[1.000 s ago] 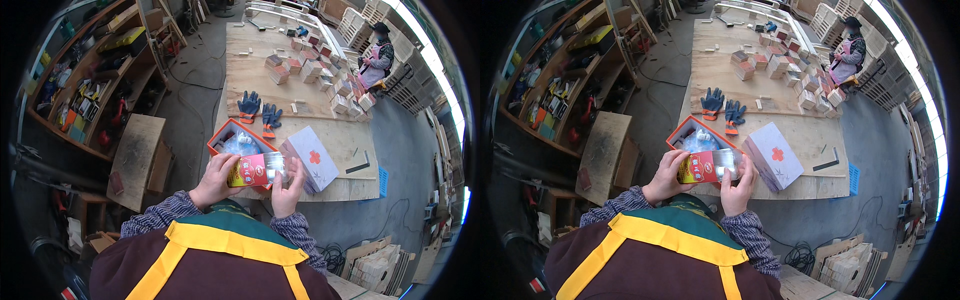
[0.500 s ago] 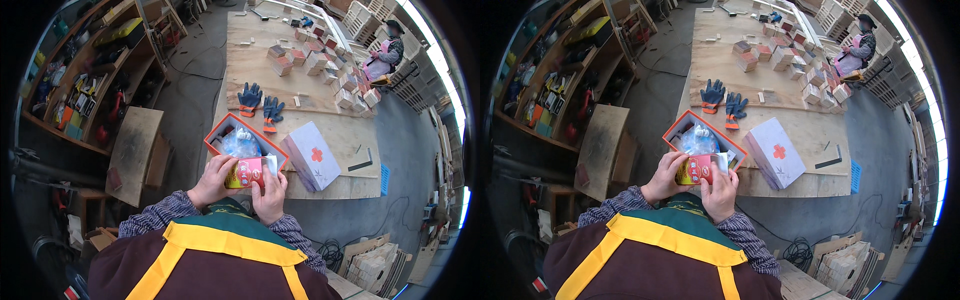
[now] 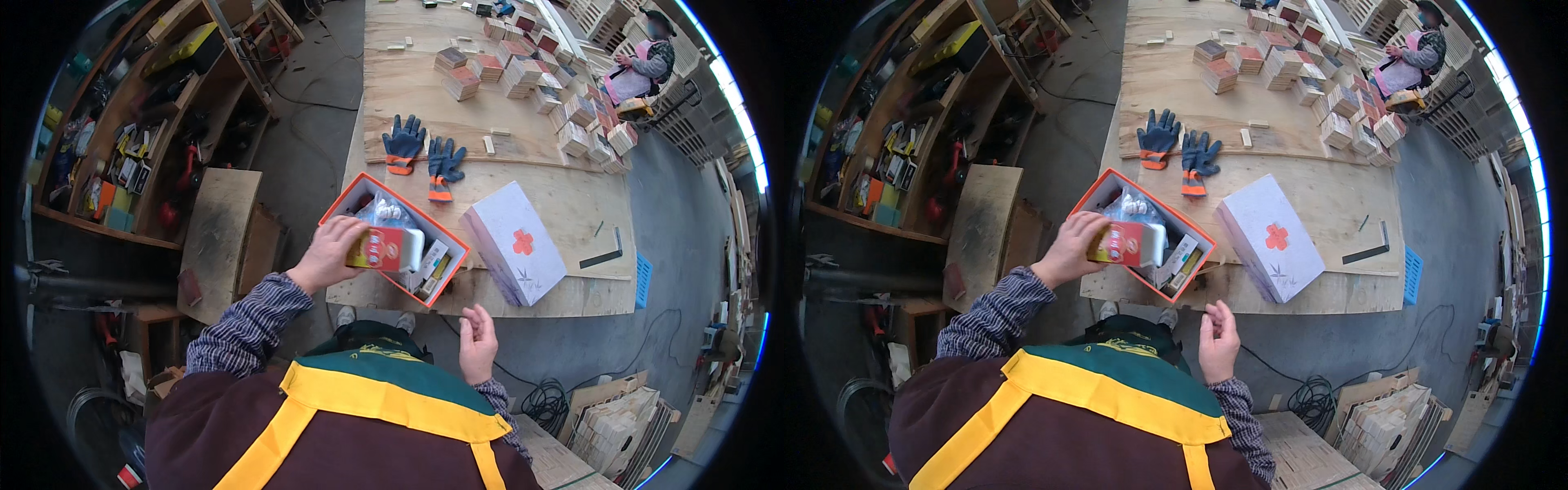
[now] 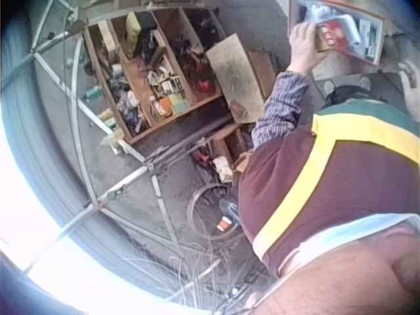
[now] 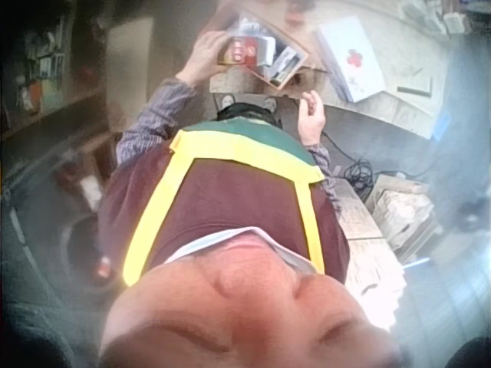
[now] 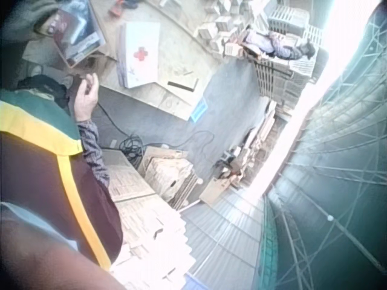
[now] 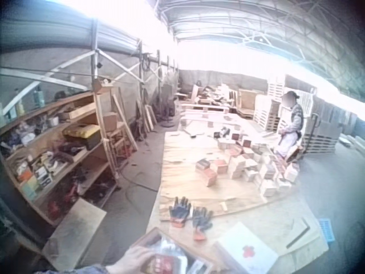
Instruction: The person retrieves a white box from a shelf, opens it, and removes a small red-and-white bottle and a plastic-wrapped item. They place the items on a workbench, then return the box to the shelf. The person then picks up a white cloth and unfolds it.
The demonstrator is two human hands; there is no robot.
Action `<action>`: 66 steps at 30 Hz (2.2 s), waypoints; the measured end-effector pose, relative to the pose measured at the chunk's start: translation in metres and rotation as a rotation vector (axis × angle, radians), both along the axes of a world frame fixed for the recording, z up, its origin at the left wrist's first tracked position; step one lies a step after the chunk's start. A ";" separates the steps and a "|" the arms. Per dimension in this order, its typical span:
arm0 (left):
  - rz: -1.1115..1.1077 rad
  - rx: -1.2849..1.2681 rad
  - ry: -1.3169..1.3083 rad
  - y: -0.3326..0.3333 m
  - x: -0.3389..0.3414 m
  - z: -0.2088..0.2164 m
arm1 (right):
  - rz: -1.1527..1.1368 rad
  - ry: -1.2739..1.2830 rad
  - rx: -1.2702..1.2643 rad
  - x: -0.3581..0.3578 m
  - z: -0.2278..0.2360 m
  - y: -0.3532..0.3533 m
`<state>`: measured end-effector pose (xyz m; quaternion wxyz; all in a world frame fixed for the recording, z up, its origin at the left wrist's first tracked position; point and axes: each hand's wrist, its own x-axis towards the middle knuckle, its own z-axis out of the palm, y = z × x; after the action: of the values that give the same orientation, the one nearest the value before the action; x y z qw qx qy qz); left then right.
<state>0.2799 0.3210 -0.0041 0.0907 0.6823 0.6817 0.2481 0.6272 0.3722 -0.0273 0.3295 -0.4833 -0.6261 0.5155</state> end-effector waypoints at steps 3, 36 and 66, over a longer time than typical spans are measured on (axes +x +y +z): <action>-0.156 -0.106 0.037 0.030 0.018 -0.003 | 0.017 0.014 -0.050 0.008 -0.004 -0.001; 0.614 -0.480 -0.193 0.123 0.012 -0.046 | -0.799 0.223 -0.652 0.138 -0.140 0.099; 0.279 -0.129 -0.091 0.100 -0.011 -0.101 | -0.721 0.287 -0.498 0.130 -0.223 0.174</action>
<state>0.2690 0.4211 -0.1054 0.1296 0.5617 0.7797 0.2446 0.7576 0.5466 -0.2506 0.4450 -0.6586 -0.2229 0.5644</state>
